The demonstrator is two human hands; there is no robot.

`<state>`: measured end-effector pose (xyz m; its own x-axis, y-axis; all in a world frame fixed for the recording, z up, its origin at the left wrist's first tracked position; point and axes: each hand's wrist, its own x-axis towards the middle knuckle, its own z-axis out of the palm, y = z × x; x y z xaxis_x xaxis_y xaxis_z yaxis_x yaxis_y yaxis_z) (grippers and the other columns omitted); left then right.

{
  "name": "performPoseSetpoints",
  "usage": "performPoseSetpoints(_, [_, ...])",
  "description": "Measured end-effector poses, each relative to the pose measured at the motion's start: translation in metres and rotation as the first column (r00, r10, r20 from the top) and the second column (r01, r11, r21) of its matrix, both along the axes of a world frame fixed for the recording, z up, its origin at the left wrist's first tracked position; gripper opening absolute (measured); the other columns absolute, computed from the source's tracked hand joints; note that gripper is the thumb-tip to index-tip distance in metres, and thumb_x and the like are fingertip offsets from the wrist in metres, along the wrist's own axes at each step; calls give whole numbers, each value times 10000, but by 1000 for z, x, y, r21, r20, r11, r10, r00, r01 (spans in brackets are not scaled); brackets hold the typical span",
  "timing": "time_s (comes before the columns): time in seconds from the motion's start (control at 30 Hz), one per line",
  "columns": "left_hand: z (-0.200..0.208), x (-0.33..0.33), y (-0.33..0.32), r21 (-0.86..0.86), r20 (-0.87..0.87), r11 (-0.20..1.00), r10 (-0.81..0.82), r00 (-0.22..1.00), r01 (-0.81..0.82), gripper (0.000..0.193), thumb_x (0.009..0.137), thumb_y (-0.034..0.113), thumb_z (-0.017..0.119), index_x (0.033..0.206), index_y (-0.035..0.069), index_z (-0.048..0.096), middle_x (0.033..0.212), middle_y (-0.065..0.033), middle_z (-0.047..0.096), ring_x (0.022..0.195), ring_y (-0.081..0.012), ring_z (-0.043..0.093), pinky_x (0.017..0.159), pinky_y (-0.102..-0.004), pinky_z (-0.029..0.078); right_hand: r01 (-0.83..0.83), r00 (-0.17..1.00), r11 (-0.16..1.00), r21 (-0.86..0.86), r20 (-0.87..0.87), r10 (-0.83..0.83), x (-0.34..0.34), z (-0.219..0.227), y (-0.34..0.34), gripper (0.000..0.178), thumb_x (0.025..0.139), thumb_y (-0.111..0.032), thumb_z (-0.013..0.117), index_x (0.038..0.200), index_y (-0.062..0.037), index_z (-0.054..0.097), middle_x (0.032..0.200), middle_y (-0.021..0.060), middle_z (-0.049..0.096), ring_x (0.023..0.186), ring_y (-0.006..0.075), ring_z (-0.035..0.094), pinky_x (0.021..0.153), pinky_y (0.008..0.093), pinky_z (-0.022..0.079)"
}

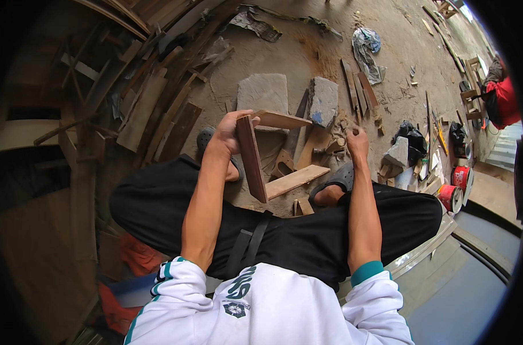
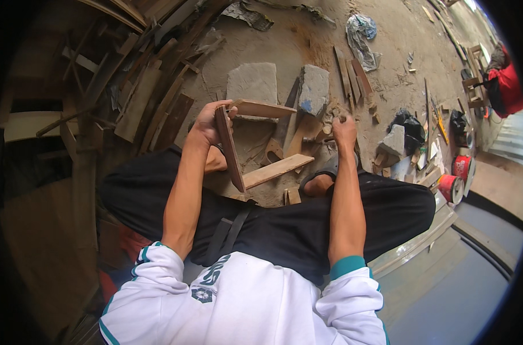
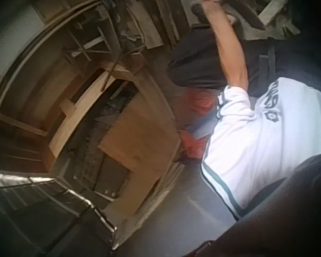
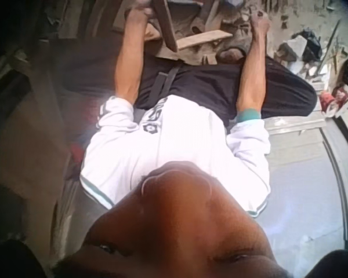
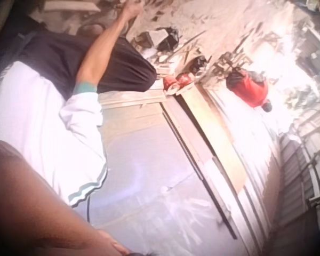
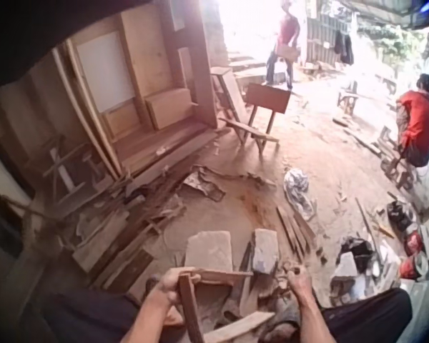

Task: The person assembles a small wooden frame by hand, using a hammer to drive nails into the joints. They repeatedly align the pieces, hammer nails, and adjust the frame while sitting on the floor.

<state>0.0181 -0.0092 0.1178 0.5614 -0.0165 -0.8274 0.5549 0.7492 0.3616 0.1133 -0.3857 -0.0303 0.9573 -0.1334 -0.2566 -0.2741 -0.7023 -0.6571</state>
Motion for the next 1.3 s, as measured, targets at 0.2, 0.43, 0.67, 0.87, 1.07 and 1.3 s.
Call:
performPoseSetpoints(0.2, [15,-2,-12,-65,106,989,-123,987,130,323,942,312,588,990,-3,637,855,-124,710,529,-169,614,483,-340,519,-593,710,792,142,556,432,-19,151,109,339,851,-166,703,1167,-47,665,1095,166,689,1053,318,644,949,385,481])
performPoseSetpoints(0.43, [32,-6,-31,-34,210,986,-154,965,165,334,971,270,538,1034,-43,635,895,-136,692,769,-186,673,707,-316,552,-725,553,688,0,596,582,-56,178,150,389,819,-212,761,1163,-79,642,1063,120,682,1014,321,631,875,409,497])
performPoseSetpoints(0.67, [22,-8,-24,2,256,971,-233,938,240,326,974,265,520,1016,-32,648,892,-126,689,777,-190,670,742,-324,550,-731,458,680,-61,695,555,-60,184,150,239,828,-193,751,1019,-64,687,932,89,705,847,285,670,730,379,532])
performPoseSetpoints(0.87, [18,-10,-24,12,310,966,-250,917,259,410,968,311,535,1178,-35,605,975,-129,685,810,-189,665,773,-322,548,-592,573,806,-3,702,423,-63,163,148,203,856,-180,730,1012,-53,698,925,118,716,797,279,692,691,362,541])
performPoseSetpoints(1.07, [36,-10,-28,248,116,946,-242,963,208,728,935,469,601,1404,-60,424,1209,-203,603,1024,-199,625,872,-335,507,-166,961,923,348,267,72,-47,110,130,246,929,-220,648,1028,-6,719,874,160,728,750,238,701,695,335,523])
performPoseSetpoints(1.3, [24,-10,-26,338,69,922,-226,972,190,832,930,583,580,1407,-78,417,1312,-229,543,1147,-243,574,972,-378,461,-36,998,982,188,-39,44,-45,7,99,307,955,-251,579,1035,12,717,832,189,716,767,267,703,731,379,521])
